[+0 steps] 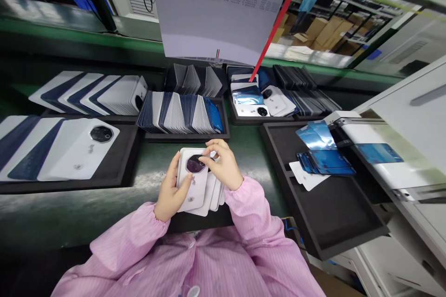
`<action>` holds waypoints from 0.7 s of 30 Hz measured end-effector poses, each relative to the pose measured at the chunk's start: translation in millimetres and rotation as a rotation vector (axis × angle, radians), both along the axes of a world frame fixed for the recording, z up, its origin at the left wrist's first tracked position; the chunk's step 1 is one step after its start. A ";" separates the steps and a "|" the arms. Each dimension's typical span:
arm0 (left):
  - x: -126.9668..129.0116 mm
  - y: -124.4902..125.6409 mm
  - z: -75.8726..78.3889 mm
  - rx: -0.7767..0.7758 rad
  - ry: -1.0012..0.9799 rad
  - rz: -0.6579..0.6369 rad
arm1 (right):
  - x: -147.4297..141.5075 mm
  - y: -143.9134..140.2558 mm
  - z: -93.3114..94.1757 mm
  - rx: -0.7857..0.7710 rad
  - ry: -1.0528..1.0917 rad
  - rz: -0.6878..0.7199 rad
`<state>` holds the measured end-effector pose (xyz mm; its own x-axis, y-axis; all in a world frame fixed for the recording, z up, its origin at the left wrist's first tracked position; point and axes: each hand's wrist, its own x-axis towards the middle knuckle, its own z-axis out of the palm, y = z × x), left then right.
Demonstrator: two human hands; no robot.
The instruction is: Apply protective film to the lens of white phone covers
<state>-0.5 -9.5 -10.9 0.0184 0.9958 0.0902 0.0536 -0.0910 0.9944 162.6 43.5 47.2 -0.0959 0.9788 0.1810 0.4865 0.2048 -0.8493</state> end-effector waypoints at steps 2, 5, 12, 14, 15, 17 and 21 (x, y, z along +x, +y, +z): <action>0.5 0.1 -0.3 -0.002 0.001 -0.005 | 1.1 -1.1 -0.8 0.028 -0.012 0.004; 1.8 1.9 0.9 -0.055 -0.094 0.011 | -3.3 -7.3 -5.4 0.283 -0.127 -0.015; 0.9 9.7 11.1 -0.196 -0.278 0.039 | -13.6 -26.3 -34.3 0.707 -0.163 0.196; 0.3 11.4 12.0 -0.219 -0.299 0.045 | -13.1 -28.8 -39.9 0.717 -0.140 0.213; -0.1 12.1 11.9 -0.221 -0.306 0.051 | -12.7 -29.6 -41.4 0.716 -0.131 0.221; -0.9 13.0 11.5 -0.218 -0.315 0.062 | -12.3 -30.7 -42.4 0.714 -0.117 0.250; -2.9 13.6 11.4 -0.219 -0.323 0.067 | -12.6 -31.9 -40.0 0.717 -0.098 0.311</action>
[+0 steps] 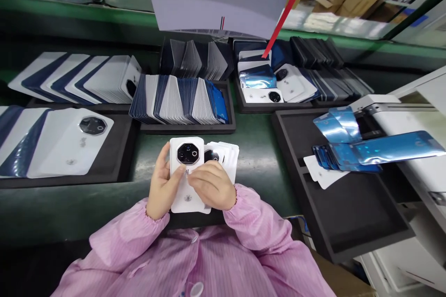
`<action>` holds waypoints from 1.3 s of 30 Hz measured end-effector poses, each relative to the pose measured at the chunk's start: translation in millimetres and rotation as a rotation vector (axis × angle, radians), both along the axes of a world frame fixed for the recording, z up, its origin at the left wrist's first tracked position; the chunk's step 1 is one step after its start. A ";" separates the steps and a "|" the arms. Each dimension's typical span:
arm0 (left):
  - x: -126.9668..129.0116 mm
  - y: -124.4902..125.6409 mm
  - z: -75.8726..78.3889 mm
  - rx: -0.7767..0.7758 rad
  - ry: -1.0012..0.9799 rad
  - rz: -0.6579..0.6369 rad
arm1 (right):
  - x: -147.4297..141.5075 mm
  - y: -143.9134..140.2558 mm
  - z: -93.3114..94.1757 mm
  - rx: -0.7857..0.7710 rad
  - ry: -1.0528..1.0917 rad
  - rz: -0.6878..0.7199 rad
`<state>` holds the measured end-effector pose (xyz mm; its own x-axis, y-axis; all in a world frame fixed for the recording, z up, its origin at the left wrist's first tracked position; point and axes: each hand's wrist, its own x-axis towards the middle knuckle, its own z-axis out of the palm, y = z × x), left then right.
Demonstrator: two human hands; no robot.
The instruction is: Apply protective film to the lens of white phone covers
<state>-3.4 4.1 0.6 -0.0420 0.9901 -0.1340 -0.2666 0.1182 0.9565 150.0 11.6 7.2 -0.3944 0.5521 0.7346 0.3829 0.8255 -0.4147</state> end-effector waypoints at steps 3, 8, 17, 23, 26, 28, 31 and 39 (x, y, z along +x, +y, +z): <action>-0.6 -0.2 1.3 -0.009 -0.001 0.007 | 0.4 -0.6 0.8 0.017 0.004 0.029; -0.3 -0.1 1.8 0.003 0.008 0.019 | 1.2 -0.5 -1.5 -0.018 0.014 0.040; -1.5 -1.1 -0.6 0.039 0.013 0.007 | -0.4 0.8 0.3 -0.024 0.040 0.049; -1.7 -1.0 0.3 0.038 -0.001 0.008 | -0.8 0.4 0.8 -0.019 0.043 0.064; -1.6 -1.1 0.3 0.038 0.008 0.005 | -0.8 0.7 1.9 -0.015 0.034 0.055; -1.4 -1.4 0.2 0.044 0.015 0.005 | -0.9 1.0 2.1 -0.015 0.031 0.049; -1.1 -2.3 -0.1 0.062 0.018 0.011 | -1.0 1.2 1.8 -0.010 0.036 0.049; -1.0 -3.9 -3.5 0.103 0.042 0.022 | -1.5 0.7 0.4 0.032 0.060 0.021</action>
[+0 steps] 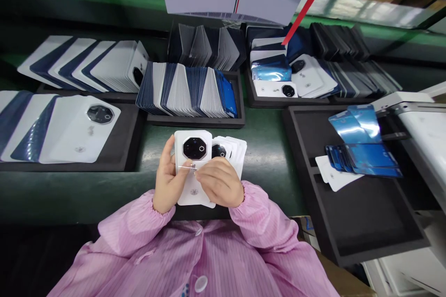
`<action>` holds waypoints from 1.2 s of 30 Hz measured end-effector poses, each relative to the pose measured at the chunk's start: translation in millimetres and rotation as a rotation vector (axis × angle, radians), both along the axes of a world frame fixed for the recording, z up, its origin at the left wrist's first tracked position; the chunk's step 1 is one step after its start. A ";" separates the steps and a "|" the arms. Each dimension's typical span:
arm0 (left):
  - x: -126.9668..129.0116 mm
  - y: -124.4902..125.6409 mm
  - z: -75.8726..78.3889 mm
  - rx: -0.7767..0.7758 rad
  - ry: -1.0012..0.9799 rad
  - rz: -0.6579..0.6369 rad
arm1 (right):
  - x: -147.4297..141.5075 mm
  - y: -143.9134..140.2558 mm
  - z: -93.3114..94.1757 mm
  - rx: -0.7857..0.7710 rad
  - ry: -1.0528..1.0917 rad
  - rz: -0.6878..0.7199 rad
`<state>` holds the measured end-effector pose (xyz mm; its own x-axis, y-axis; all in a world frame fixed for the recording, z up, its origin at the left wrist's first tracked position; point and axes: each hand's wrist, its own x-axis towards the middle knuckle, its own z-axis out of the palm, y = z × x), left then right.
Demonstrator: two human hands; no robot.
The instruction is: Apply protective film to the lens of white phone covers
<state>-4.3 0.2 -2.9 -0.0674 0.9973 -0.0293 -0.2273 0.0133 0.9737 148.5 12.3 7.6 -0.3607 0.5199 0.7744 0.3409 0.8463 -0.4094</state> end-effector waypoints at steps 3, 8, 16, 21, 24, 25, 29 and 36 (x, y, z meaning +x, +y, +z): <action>0.8 -0.2 -0.6 -0.003 -0.009 0.003 | 0.1 0.3 -0.8 -0.003 0.008 -0.015; 2.7 0.0 -0.8 -0.018 -0.025 0.000 | 0.9 1.9 -1.1 -0.027 -0.012 -0.095; 5.7 -5.1 1.7 -0.097 -0.118 -0.097 | 7.5 6.2 -1.0 -0.344 -0.073 -0.360; 5.9 -4.1 2.6 -0.097 -0.150 -0.061 | 33.1 19.6 -0.9 -0.652 0.397 -0.383; 3.7 -1.2 3.7 -0.079 -0.167 0.025 | 58.0 28.1 0.0 -0.621 0.727 -0.494; 2.7 -0.4 4.5 -0.084 -0.186 0.046 | 64.8 30.0 -0.7 -0.596 0.785 -0.539; -0.2 2.0 8.4 -0.133 -0.265 0.058 | 69.8 31.0 -11.6 -0.772 0.607 -0.541; 1.2 0.6 10.1 -0.115 -0.206 -0.026 | 31.5 17.4 -5.3 -0.427 -0.059 -0.702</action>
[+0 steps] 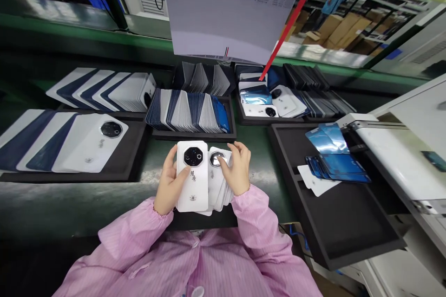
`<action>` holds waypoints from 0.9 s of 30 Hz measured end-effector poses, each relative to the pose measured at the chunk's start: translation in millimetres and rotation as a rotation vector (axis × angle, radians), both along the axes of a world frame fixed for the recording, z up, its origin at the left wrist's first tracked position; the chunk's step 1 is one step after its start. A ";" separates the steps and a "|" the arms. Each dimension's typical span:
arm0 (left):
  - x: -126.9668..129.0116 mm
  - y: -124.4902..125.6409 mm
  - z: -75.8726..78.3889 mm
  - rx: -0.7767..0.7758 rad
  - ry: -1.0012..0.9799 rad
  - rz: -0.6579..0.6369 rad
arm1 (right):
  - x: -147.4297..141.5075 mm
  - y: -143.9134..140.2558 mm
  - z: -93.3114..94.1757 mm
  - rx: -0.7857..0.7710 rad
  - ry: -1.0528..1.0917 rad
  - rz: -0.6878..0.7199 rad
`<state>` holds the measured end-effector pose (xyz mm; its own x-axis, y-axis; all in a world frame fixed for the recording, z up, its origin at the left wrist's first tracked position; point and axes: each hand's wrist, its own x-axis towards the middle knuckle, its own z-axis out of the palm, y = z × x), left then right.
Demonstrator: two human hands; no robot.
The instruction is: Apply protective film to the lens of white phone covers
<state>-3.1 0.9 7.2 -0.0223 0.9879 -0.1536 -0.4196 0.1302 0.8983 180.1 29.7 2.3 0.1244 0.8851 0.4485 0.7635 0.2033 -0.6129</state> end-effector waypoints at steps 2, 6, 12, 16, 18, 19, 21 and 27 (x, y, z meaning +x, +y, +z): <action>1.7 -2.5 -4.0 0.042 0.073 -0.038 | -9.6 -5.0 12.7 0.062 0.052 0.088; 4.5 -8.5 -16.6 0.149 0.291 -0.058 | -23.9 -9.3 25.1 -0.006 0.161 0.182; 3.6 -13.5 -25.3 0.376 0.663 -0.023 | -19.6 -3.4 14.2 -0.146 0.448 0.215; 5.6 -13.3 -22.4 0.314 0.600 -0.025 | -19.6 -7.2 14.3 -0.079 0.380 0.214; 6.9 -11.5 -19.0 0.213 0.468 -0.036 | -23.6 -11.4 14.8 0.074 0.218 0.209; 7.2 -10.1 -16.8 0.165 0.391 -0.039 | -25.7 -13.3 14.5 0.153 0.141 0.245; 6.9 -6.5 -12.3 0.086 0.257 -0.035 | -29.0 -16.1 12.7 0.259 0.035 0.405; 2.0 2.6 -5.6 -0.010 0.117 -0.002 | -30.1 -17.1 5.6 0.338 0.000 0.655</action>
